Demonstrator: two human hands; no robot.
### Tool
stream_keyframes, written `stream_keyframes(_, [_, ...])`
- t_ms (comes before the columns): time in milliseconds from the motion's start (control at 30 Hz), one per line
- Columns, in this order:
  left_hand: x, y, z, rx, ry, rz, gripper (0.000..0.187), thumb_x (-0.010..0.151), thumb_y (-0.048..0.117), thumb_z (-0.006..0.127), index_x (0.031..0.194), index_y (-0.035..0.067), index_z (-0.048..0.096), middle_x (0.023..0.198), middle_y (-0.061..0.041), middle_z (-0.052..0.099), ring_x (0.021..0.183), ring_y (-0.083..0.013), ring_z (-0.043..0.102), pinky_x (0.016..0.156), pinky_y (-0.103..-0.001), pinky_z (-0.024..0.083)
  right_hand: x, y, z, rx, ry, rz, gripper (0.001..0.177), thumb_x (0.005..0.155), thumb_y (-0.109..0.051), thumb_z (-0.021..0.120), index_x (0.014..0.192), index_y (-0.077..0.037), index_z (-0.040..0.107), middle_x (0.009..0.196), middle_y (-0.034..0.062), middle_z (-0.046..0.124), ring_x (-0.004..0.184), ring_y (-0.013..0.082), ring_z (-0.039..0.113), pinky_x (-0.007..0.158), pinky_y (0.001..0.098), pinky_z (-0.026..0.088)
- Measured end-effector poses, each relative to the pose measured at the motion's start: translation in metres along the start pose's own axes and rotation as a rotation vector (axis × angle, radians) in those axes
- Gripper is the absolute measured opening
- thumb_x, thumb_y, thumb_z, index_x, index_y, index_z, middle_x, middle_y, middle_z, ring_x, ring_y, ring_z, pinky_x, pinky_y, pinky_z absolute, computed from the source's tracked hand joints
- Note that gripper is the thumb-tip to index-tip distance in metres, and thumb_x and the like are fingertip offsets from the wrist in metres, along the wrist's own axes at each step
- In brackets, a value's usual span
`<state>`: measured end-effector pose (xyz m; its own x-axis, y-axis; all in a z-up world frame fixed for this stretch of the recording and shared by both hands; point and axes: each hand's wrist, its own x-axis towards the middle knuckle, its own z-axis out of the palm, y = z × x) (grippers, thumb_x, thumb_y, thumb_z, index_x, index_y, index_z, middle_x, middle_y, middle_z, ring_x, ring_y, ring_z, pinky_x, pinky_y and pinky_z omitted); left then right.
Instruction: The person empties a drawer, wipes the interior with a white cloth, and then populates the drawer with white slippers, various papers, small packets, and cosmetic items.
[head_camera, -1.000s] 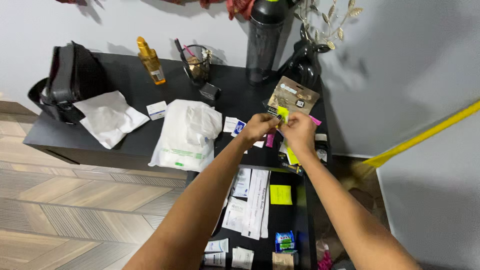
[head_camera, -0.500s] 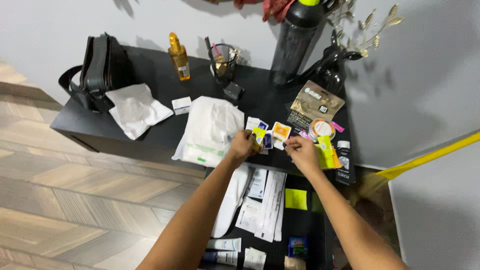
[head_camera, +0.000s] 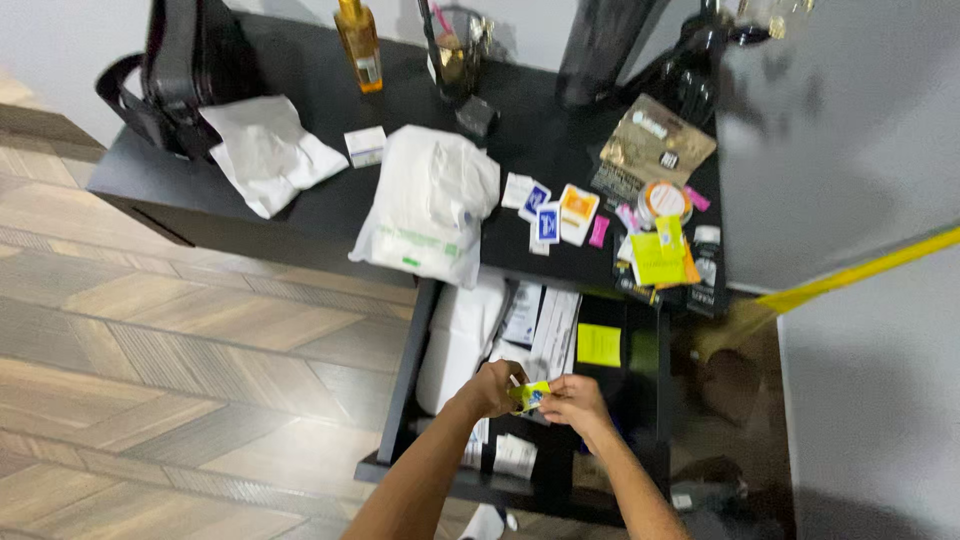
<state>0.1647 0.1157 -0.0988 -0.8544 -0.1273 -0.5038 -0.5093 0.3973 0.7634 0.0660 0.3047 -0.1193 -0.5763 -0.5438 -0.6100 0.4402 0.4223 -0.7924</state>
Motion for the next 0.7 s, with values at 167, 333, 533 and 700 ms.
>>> stream_keyframes(167, [-0.019, -0.013, 0.03, 0.076, -0.044, -0.098, 0.036, 0.076, 0.009, 0.081, 0.111, 0.006, 0.073, 0.105, -0.017, 0.076, 0.095, -0.0291, 0.075, 0.083, -0.037, 0.06, 0.013, 0.097, -0.012, -0.119, 0.075, 0.181, 0.019, 0.077, 0.002, 0.078, 0.092, -0.004, 0.071, 0.086, 0.0066, 0.075, 0.072, 0.0158, 0.07, 0.061, 0.0321, 0.058])
stream_keyframes(333, [-0.015, -0.054, 0.068, 0.08, 0.071, -0.093, 0.037, 0.074, 0.011, 0.087, 0.109, 0.009, 0.077, 0.106, -0.015, 0.075, 0.099, -0.0273, 0.071, 0.085, -0.034, 0.056, 0.025, 0.154, -0.019, -0.28, 0.037, 0.056, 0.014, 0.075, 0.008, 0.079, 0.088, 0.005, 0.075, 0.084, 0.0126, 0.074, 0.07, 0.0178, 0.067, 0.061, 0.03, 0.055])
stream_keyframes(533, [-0.016, -0.063, 0.075, -0.037, -0.049, -0.172, 0.034, 0.069, 0.011, 0.085, 0.103, 0.008, 0.079, 0.098, -0.015, 0.081, 0.089, -0.0231, 0.079, 0.08, -0.03, 0.061, 0.007, 0.147, -0.006, -0.202, 0.055, 0.2, 0.018, 0.08, 0.008, 0.073, 0.097, 0.004, 0.077, 0.087, 0.0087, 0.077, 0.075, 0.0164, 0.074, 0.068, 0.0295, 0.062])
stream_keyframes(700, [-0.018, -0.054, 0.072, 0.062, -0.014, -0.154, 0.036, 0.069, 0.009, 0.085, 0.104, 0.013, 0.079, 0.107, -0.013, 0.077, 0.098, -0.0255, 0.075, 0.087, -0.033, 0.06, 0.015, 0.162, -0.007, -0.083, 0.038, 0.237, 0.017, 0.082, 0.01, 0.069, 0.098, 0.007, 0.076, 0.087, 0.0139, 0.076, 0.074, 0.0214, 0.075, 0.066, 0.0325, 0.064])
